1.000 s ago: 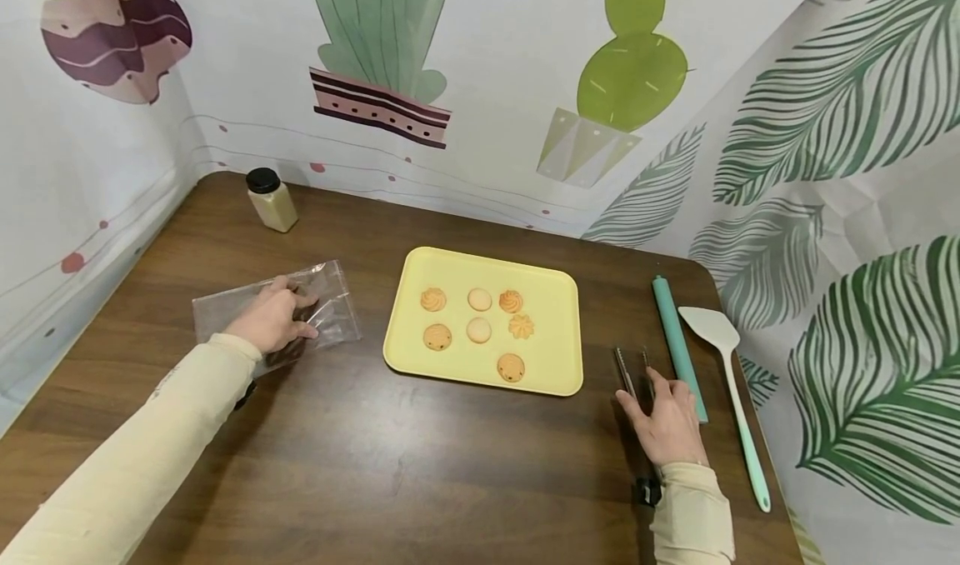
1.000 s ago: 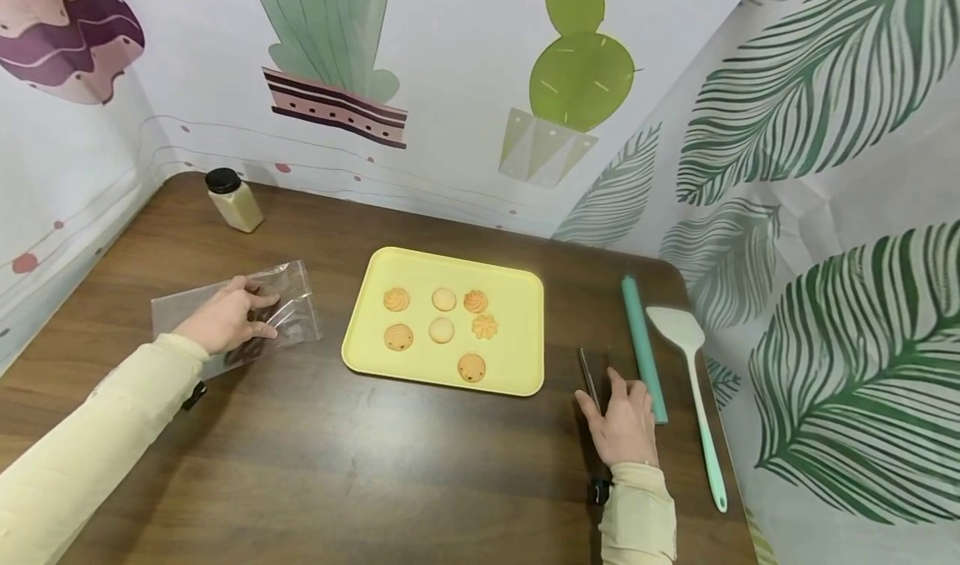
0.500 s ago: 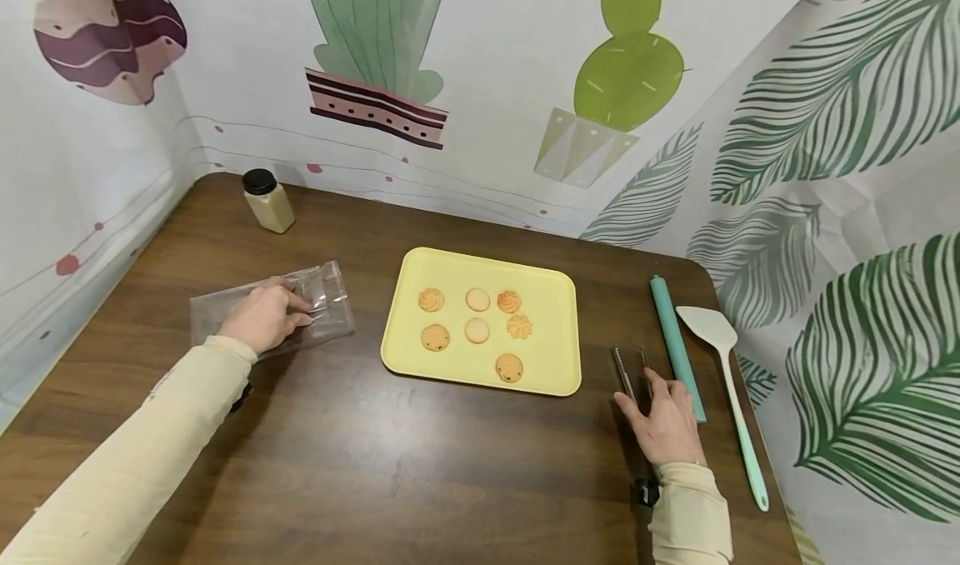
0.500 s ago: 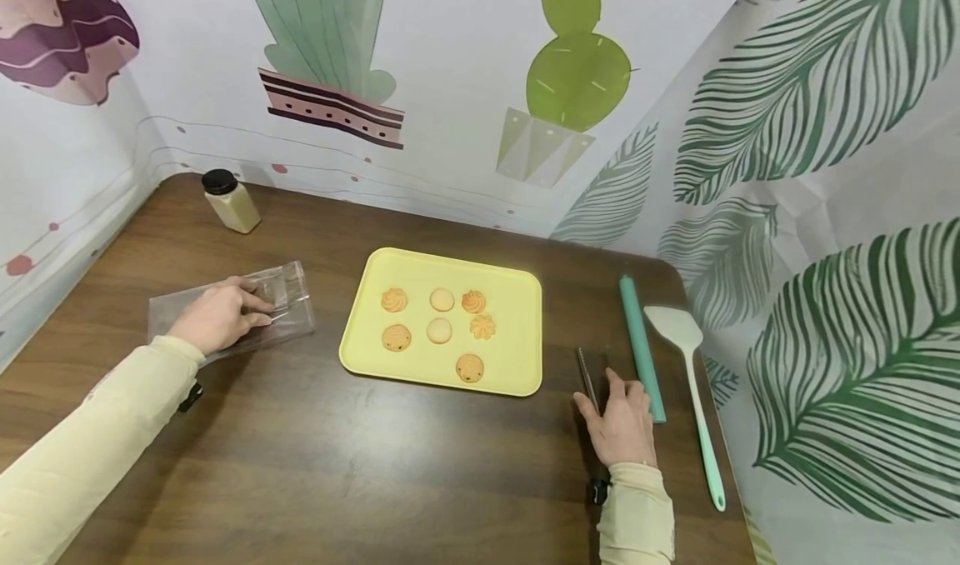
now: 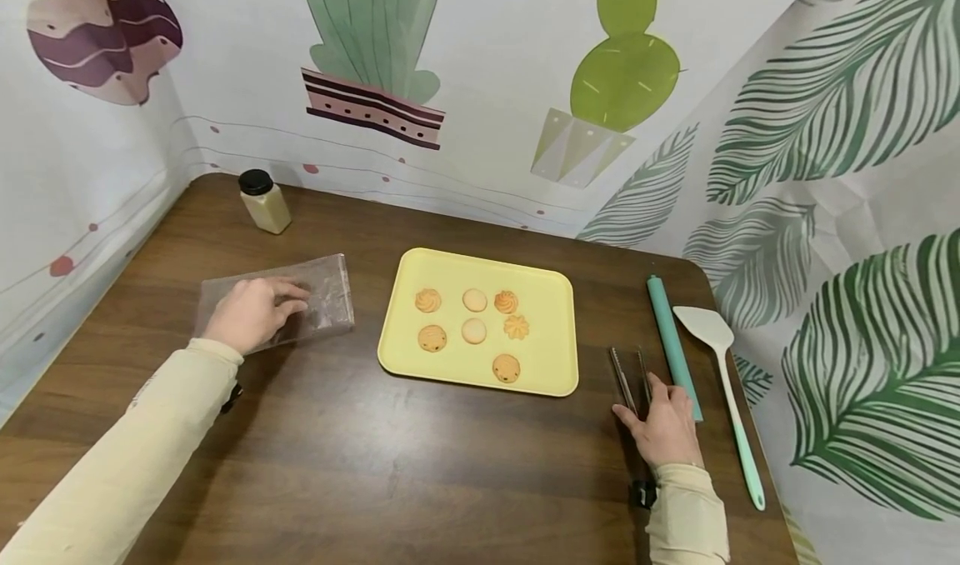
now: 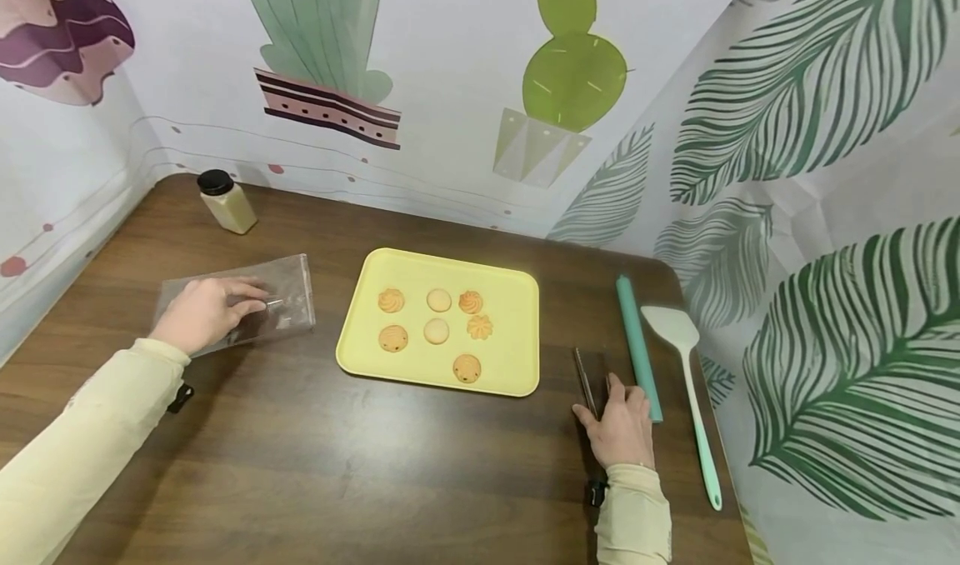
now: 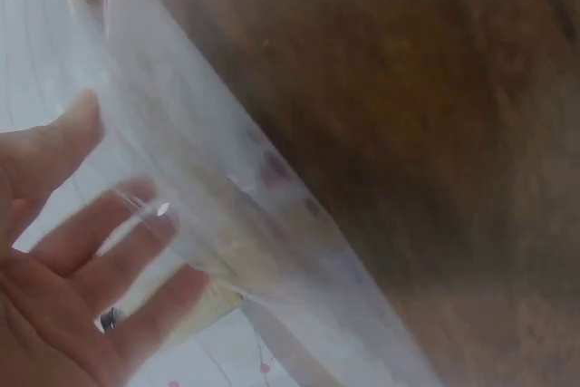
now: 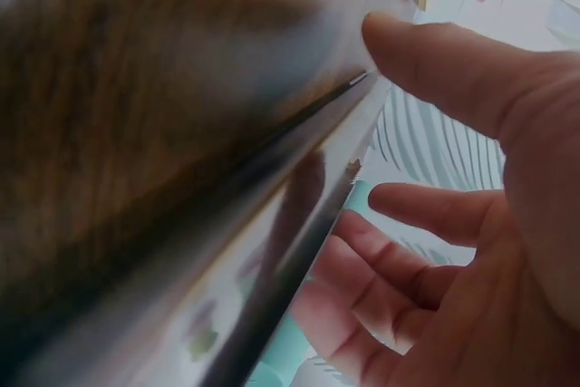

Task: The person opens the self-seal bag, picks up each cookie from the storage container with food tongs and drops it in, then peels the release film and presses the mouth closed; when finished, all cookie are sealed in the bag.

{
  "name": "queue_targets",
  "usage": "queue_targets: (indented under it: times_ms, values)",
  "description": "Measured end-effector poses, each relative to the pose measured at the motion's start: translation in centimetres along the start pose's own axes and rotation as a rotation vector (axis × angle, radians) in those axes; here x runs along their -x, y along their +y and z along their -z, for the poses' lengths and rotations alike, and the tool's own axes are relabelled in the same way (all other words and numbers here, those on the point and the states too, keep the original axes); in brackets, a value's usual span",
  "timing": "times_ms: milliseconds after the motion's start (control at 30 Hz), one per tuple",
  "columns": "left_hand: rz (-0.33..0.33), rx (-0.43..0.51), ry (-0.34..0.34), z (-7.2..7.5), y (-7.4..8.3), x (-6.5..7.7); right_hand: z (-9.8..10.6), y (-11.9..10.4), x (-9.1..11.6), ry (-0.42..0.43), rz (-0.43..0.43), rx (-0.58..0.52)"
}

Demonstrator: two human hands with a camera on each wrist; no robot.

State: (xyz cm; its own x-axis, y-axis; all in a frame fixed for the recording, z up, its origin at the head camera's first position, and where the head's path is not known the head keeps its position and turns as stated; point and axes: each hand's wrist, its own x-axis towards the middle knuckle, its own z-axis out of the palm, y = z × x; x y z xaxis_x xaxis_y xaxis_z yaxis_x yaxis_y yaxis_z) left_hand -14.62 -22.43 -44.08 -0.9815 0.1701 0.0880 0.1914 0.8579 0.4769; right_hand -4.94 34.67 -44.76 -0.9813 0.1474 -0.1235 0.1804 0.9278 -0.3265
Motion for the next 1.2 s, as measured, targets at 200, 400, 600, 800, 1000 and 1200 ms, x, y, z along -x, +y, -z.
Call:
queue_targets:
  times_ms: [200, 400, 600, 800, 1000, 1200]
  values:
    - [-0.023, 0.062, 0.104, 0.5, 0.3, 0.0, 0.0, -0.2, 0.1, -0.057, -0.053, 0.059]
    - [-0.038, 0.076, 0.152, 0.6, 0.4, 0.0, 0.1, -0.1, 0.1, -0.094, -0.071, 0.084]
    - [-0.066, 0.115, 0.198, 0.7, 0.5, 0.1, -0.1, 0.2, 0.1, -0.091, -0.090, 0.059]
    - [-0.053, 0.155, 0.198, 1.0, 0.6, 0.3, -0.1, 0.4, 0.1, -0.080, -0.097, 0.021]
    - [-0.058, 0.158, 0.189, 1.1, 0.5, 0.4, 0.1, 0.4, 0.0, -0.046, -0.107, -0.027]
    - [-0.049, 0.200, 0.133, 1.2, 0.5, 0.6, 0.2, 0.2, -0.1, 0.018, -0.086, -0.087]
